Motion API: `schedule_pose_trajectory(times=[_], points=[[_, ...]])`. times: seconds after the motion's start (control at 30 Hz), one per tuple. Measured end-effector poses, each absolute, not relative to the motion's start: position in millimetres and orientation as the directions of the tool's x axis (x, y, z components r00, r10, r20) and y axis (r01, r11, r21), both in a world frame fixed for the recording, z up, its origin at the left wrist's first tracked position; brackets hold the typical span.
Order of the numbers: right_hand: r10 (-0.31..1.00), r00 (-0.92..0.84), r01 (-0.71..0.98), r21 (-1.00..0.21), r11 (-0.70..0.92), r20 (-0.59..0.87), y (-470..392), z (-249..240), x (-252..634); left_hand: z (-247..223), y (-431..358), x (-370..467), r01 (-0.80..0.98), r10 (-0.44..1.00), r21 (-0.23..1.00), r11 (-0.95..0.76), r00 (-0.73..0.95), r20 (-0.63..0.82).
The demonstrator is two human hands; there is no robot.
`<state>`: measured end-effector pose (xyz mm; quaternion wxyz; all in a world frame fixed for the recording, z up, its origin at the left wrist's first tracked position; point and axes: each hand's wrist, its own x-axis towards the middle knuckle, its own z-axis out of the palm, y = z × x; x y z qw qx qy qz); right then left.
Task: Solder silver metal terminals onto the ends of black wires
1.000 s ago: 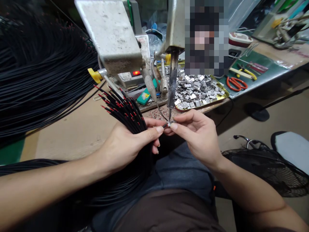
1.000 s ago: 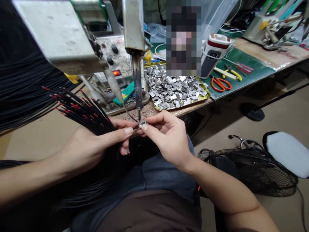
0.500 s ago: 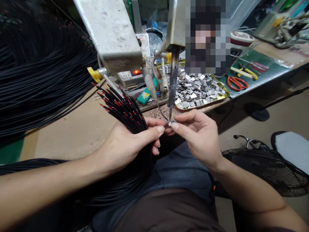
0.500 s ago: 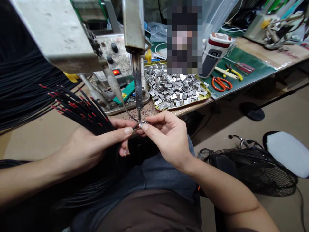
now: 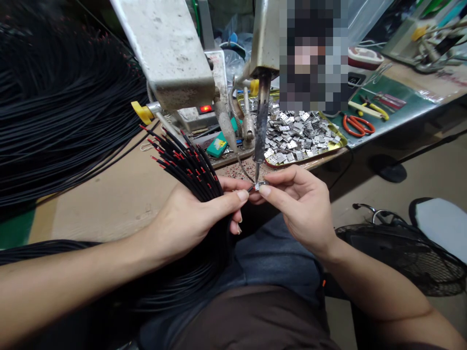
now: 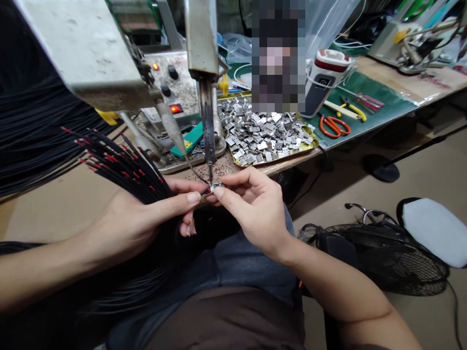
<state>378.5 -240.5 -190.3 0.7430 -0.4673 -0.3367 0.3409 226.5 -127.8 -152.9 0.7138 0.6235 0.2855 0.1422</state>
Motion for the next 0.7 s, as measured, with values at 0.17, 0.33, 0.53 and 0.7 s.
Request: schedule_pose_trajectory(times=[0.17, 0.33, 0.53, 0.7], points=[[0.821, 0.536, -0.185, -0.922, 0.34, 0.196, -240.7, -189.9, 378.6, -152.0, -126.9, 225.8, 0.158, 0.563, 0.972, 0.176, 0.793, -0.231], [0.815, 0.55, -0.161, -0.934, 0.319, 0.184, -240.4, -189.7, 377.6, -150.5, -126.5, 227.1, 0.168, 0.571, 0.964, 0.207, 0.779, -0.258], [0.816, 0.547, -0.136, -0.942, 0.306, 0.186, -241.1, -186.6, 377.5, -149.4, -127.0, 228.2, 0.195, 0.552, 0.959, 0.207, 0.786, -0.279], [0.838, 0.518, -0.099, -0.961, 0.259, 0.173, -243.4, -180.5, 380.4, -145.9, -129.3, 228.5, 0.235, 0.542, 0.959, 0.161, 0.791, -0.285]])
